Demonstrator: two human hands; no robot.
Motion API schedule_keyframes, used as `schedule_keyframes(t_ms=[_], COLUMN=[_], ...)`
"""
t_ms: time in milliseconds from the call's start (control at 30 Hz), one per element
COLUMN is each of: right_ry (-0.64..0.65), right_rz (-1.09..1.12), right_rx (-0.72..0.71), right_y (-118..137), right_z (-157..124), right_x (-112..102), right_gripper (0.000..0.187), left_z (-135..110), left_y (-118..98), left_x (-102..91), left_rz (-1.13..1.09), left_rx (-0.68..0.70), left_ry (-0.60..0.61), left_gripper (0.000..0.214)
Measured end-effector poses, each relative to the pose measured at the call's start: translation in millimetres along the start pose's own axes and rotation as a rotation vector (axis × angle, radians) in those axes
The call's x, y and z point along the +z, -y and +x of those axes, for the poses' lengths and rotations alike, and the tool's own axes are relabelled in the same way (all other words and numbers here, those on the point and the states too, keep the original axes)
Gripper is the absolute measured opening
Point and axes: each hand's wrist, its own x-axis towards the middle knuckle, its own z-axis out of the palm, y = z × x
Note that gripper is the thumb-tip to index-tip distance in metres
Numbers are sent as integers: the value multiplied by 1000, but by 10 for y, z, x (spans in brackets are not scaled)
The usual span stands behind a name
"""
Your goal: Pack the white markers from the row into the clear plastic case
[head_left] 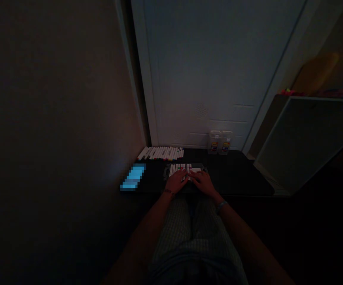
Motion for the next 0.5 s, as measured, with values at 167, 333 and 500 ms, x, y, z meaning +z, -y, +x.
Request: schedule_keyframes(t_ms=[167,333,500], right_ry=[-27,-80,-182], right_rz=[139,226,309], right_rx=[26,59,97], right_y=[-42,-66,-80], right_z=[9,25,24], right_x=[32,39,16], right_gripper=[34,30,30], left_z=[-8,-1,10], left_y=[0,-15,-56], left_x=[5,-28,-86], left_rz=[6,13,51], left_rx=[10,51,84], left_ry=[-21,-51,-57], left_gripper=[36,33,30])
